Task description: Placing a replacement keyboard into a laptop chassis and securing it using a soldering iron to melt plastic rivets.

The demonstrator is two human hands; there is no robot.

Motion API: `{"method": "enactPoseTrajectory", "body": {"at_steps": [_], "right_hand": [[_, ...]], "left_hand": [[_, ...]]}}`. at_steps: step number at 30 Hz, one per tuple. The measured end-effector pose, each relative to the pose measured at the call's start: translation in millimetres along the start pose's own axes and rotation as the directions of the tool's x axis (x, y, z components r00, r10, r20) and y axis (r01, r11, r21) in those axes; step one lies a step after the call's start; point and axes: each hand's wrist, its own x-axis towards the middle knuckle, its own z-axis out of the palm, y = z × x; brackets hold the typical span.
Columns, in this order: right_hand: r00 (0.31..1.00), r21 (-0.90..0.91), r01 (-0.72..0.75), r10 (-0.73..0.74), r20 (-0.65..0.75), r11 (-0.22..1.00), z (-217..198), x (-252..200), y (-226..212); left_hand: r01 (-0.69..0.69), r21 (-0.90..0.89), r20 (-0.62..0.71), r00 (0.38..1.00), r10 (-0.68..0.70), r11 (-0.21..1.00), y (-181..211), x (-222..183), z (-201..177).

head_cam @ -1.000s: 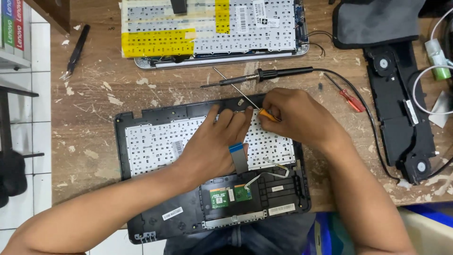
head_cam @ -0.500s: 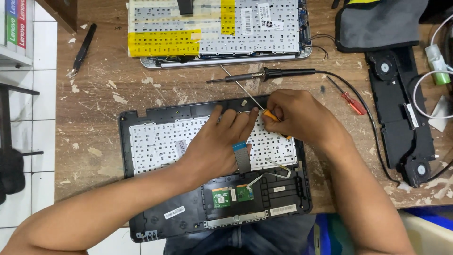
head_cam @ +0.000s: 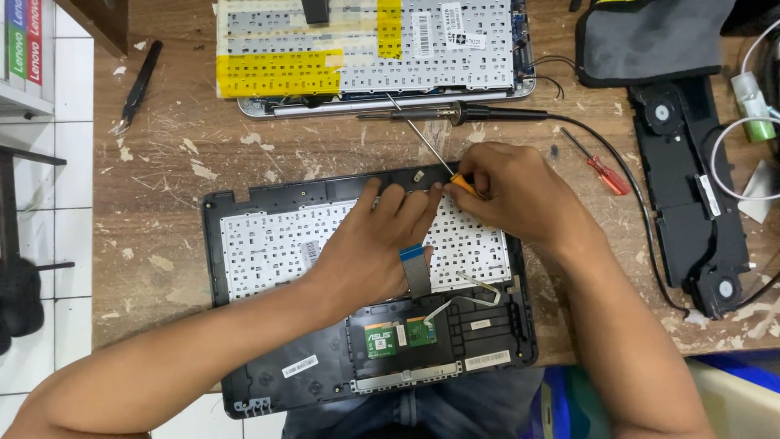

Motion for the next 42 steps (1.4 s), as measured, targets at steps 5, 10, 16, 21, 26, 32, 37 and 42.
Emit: {"method": "enactPoseTrajectory", "body": {"at_steps": [5, 10, 16, 21, 26, 32, 37, 42], "right_hand": [[1.000, -0.029, -0.008, 0.008, 0.003, 1.000, -11.5, 2.8, -16.5], [0.998, -0.043, 0.008, -0.010, -0.055, 0.999, -12.1, 2.4, -15.0], [0.985, -0.121, 0.058, -0.077, -0.153, 0.991, -7.9, -0.9, -6.7], [0.979, -0.147, 0.055, -0.083, -0.186, 0.988, -8.8, -0.5, -5.1], [0.971, -0.111, 0.076, -0.099, -0.218, 0.991, -10.0, -1.5, -18.7], [0.977, -0.126, 0.059, -0.083, -0.196, 0.990, 2.1, -1.3, -19.7], [0.983, -0.158, -0.008, -0.021, -0.182, 0.987, 11.9, -2.6, -14.7], [0.987, -0.128, -0.086, 0.067, -0.146, 0.988, 13.1, -2.6, -17.2]], "left_hand": [[0.007, -0.024, 0.014, 1.000, -0.007, 1.000, 0.6, 1.2, -0.9], [0.019, -0.062, 0.027, 0.999, -0.017, 0.998, 0.5, 3.2, -6.6], [0.032, -0.088, 0.009, 0.999, -0.032, 0.996, 1.2, 3.8, -3.8], [0.041, -0.078, -0.005, 0.999, -0.042, 0.996, 2.1, 2.0, 0.4], [0.050, -0.097, 0.020, 0.999, -0.048, 0.994, 2.7, 2.1, -1.4], [0.035, -0.107, 0.036, 0.999, -0.031, 0.994, 1.0, 2.1, -3.9], [0.037, -0.093, 0.028, 0.999, -0.035, 0.995, 1.4, 0.9, -3.8], [0.050, -0.102, 0.010, 0.999, -0.050, 0.994, 2.2, 1.7, -2.3]]}}
